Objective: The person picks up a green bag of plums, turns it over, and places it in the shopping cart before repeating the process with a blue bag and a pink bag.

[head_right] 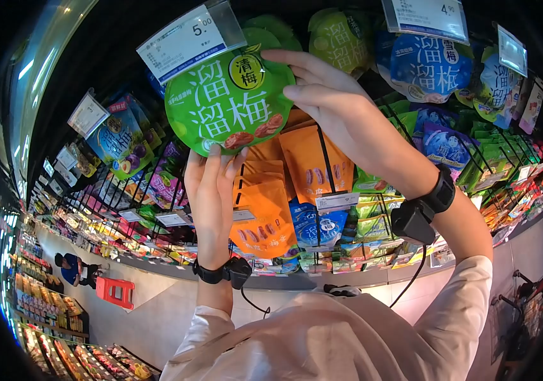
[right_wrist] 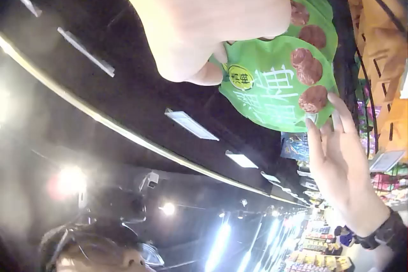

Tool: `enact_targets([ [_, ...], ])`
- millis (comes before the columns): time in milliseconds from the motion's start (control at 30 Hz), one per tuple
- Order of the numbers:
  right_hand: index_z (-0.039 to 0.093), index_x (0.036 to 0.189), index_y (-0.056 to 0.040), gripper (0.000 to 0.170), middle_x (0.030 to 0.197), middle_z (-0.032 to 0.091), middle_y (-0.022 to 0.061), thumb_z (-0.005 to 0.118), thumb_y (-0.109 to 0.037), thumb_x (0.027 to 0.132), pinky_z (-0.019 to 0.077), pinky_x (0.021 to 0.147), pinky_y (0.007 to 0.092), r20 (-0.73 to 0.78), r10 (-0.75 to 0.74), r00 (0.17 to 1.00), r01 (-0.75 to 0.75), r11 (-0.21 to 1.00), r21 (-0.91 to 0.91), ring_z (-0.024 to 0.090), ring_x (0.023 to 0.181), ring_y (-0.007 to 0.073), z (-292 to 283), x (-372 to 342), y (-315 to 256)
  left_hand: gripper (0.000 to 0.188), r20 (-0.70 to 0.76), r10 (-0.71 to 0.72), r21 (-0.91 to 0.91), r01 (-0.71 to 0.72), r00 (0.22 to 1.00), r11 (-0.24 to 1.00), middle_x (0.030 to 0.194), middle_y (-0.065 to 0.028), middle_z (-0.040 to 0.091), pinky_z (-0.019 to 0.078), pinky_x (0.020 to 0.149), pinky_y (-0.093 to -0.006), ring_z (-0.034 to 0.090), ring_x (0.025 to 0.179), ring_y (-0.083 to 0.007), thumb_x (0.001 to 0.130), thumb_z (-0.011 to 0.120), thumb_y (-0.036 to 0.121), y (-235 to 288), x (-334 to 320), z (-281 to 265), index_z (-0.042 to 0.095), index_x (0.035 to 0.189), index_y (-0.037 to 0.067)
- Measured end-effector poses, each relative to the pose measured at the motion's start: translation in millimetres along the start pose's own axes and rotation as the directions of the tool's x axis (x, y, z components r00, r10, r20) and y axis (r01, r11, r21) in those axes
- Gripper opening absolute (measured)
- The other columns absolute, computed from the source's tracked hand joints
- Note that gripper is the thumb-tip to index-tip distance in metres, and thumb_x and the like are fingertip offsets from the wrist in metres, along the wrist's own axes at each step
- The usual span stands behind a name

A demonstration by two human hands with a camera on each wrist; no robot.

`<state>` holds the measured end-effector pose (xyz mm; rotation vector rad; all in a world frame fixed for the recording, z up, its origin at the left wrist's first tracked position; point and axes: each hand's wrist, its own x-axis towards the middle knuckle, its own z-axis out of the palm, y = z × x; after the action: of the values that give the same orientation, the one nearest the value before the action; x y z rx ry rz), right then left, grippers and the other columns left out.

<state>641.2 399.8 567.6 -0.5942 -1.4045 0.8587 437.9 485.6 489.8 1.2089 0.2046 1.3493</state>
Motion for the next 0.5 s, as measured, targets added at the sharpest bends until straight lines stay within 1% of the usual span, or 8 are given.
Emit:
enact_targets([
  [33,0.035,0.151,0.0064,0.062,0.154,0.043,0.0162,0.050,-0.018,0.096,0.0249,0.121,0.0368,0.012,0.011,1.000,-0.011,0.999,-0.038,0.039,0.143,0.0225,0,-1,-1,0.032,0.002,-0.011,-0.002,0.011,1.000,1.000,0.129,-0.0113,0.061,0.0522,0.101,-0.0409,0.062,0.116,-0.0219,0.106,0.052,0.013,-1,1,0,0.049,0.135,0.000],
  [133,0.037,0.150,0.0076,0.061,0.154,0.043,0.0182,0.049,-0.018,0.096,0.0253,0.121,0.0374,0.014,0.033,0.999,-0.032,0.999,-0.032,0.041,0.142,0.0232,-2,-4,-2,0.029,0.010,-0.041,0.015,0.040,0.999,0.999,0.126,-0.0090,0.062,0.0551,0.099,-0.0398,0.063,0.112,-0.0182,0.106,0.049,0.010,-2,4,-1,0.050,0.134,0.000],
  [233,0.048,0.144,0.0067,0.052,0.142,0.054,0.0171,0.052,-0.013,0.096,0.0330,0.115,0.0354,0.000,0.052,0.999,-0.051,0.990,0.129,0.049,0.132,0.0219,-6,-8,-2,0.027,0.046,-0.069,0.009,0.069,0.997,0.998,0.123,-0.0094,0.064,0.0561,0.097,-0.0396,0.066,0.107,-0.0181,0.107,0.049,0.011,-6,7,-4,0.052,0.131,-0.001],
  [333,0.049,0.143,0.0067,0.050,0.140,0.055,0.0173,0.050,-0.012,0.097,0.0348,0.114,0.0361,-0.009,0.050,0.999,-0.048,0.987,0.151,0.051,0.130,0.0224,-4,-11,-5,0.026,0.032,-0.097,-0.024,0.098,0.995,0.995,0.119,-0.0102,0.066,0.0572,0.096,-0.0400,0.068,0.102,-0.0189,0.107,0.049,0.013,-6,6,0,0.054,0.128,-0.002],
  [433,0.049,0.143,0.0071,0.050,0.141,0.055,0.0176,0.050,-0.012,0.097,0.0350,0.114,0.0362,-0.008,0.049,0.999,-0.047,0.988,0.148,0.051,0.131,0.0223,-7,-12,-3,0.025,0.065,-0.118,-0.013,0.119,0.991,0.993,0.118,-0.0108,0.066,0.0578,0.095,-0.0409,0.069,0.103,-0.0197,0.107,0.049,0.014,-11,5,-5,0.054,0.127,-0.002],
  [500,0.049,0.143,0.0072,0.050,0.142,0.054,0.0179,0.050,-0.012,0.097,0.0349,0.114,0.0364,-0.013,0.052,0.999,-0.050,0.986,0.157,0.051,0.131,0.0223,-6,-11,-2,0.028,0.069,-0.110,-0.014,0.111,0.992,0.994,0.119,-0.0115,0.066,0.0554,0.099,-0.0446,0.068,0.105,-0.0224,0.106,0.052,0.015,-12,6,-8,0.054,0.129,-0.001],
])
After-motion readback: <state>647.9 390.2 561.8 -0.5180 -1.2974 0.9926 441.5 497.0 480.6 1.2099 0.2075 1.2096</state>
